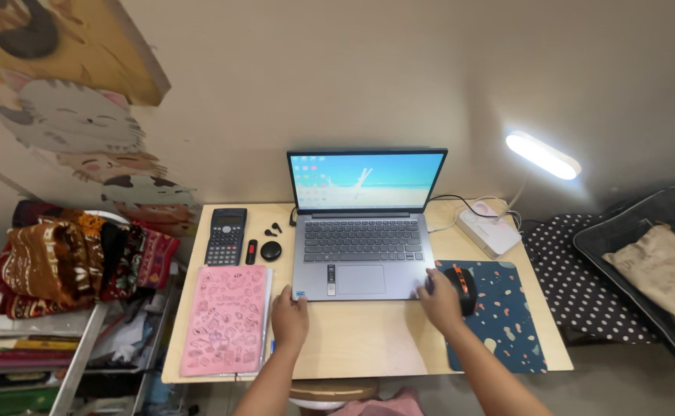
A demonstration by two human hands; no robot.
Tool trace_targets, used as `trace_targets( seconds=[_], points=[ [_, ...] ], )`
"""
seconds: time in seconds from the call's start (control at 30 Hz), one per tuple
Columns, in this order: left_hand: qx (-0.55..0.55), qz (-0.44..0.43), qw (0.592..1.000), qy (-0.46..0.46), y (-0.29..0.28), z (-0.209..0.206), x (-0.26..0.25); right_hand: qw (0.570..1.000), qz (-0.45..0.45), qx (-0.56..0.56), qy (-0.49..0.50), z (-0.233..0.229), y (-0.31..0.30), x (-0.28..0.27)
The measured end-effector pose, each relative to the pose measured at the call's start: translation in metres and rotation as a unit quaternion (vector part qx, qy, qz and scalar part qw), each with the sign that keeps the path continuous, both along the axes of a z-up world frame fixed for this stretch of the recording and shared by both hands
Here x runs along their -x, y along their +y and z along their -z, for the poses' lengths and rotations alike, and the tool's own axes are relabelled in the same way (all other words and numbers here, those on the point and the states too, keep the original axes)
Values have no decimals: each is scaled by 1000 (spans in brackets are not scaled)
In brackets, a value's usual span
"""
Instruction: The person takes charging cables and a charger out of a drawstring pouch, coils and arranges the cables on the desk, plugs the charger into a power strip, repositions the desk lamp and turns it on, and arranges the notebook, calculator, mouse and laptop on the desk.
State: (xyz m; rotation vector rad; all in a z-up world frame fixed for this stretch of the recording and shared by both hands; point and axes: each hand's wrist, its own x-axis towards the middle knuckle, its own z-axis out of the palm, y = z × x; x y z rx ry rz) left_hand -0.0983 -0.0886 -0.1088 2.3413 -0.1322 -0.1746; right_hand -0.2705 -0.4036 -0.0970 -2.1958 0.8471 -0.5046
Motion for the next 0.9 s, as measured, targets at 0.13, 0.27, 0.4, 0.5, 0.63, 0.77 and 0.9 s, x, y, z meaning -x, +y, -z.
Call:
trace_targets(
  seconds=[0.13, 0.27, 0.4, 0.5, 0.63, 0.77, 0.9],
  points=[
    [-1, -43, 999, -13, -15, -2, -1, 999, -11, 26, 41, 11, -4, -12],
    [-25, -68, 997, 24, -22, -7, -4, 997, 11, 32, 65, 15, -7, -18],
    [-42, -63, 997, 15, -26, -12, -1, 993, 31, 20, 113, 15, -8, -26],
    [-33, -62, 997, 35, -27, -16, 1, 989, 48, 13, 140, 11, -7, -33],
    [-49, -53, 997, 31, -29, -17, -6, 983, 71, -35, 167, 3, -2, -37],
    [-66, -49, 995, 58, -29, -17, -13, 978, 73, -55, 189, -7, 3, -40],
    [-79, -37, 995, 40, -27, -13, -14, 974, 76, -86, 195, -14, 6, -37]
  ],
)
